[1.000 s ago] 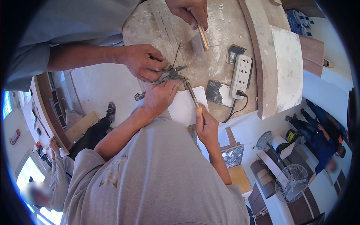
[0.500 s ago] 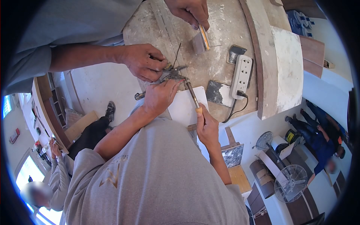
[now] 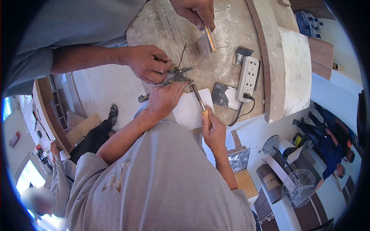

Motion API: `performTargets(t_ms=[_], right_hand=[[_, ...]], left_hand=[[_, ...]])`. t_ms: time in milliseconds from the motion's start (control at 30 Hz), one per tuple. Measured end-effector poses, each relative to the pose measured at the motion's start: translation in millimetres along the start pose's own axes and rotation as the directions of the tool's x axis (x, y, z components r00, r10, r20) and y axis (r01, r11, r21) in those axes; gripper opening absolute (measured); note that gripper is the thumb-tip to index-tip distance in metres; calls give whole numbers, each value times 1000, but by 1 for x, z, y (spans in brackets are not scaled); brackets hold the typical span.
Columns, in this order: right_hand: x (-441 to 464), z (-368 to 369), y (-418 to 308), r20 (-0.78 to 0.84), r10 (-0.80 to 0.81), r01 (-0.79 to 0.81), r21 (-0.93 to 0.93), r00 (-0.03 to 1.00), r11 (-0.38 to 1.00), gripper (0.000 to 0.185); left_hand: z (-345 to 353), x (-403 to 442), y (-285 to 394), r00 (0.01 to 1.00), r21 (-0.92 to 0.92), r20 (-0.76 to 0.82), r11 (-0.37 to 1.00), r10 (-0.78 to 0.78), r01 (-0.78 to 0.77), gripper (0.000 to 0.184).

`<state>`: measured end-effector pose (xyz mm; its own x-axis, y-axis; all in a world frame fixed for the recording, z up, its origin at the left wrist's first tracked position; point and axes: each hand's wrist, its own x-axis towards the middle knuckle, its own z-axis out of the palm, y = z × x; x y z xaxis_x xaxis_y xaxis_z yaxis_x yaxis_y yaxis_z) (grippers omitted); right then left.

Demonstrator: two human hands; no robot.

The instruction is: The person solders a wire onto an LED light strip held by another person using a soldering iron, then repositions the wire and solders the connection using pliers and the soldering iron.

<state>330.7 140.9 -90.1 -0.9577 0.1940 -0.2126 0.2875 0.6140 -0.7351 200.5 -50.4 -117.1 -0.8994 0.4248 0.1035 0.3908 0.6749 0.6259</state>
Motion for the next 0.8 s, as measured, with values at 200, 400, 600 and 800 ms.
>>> performTargets(t_ms=[200, 400, 600, 800], right_hand=[[2, 1, 2, -53, 17, -16, 25, 998, 1000, 38], [4, -7, -5, -69, 117, -107, 133, 991, 985, 36], [2, -9, 7, -65, 188, -150, 380, 980, 913, 35], [26, -22, -15, -78, 125, -69, 508, 989, 859, 36]], left_hand=[[-1, -1, 0, 1000, -6, 15, 1000, -11, 11, 6], [-2, 1, 0, 999, -89, -33, 996, 17, -20, 11], [-32, 10, 26, 867, -522, 306, 692, -394, 499, 17], [-65, 43, 47, 757, -665, 536, 366, -373, 651, 20]])
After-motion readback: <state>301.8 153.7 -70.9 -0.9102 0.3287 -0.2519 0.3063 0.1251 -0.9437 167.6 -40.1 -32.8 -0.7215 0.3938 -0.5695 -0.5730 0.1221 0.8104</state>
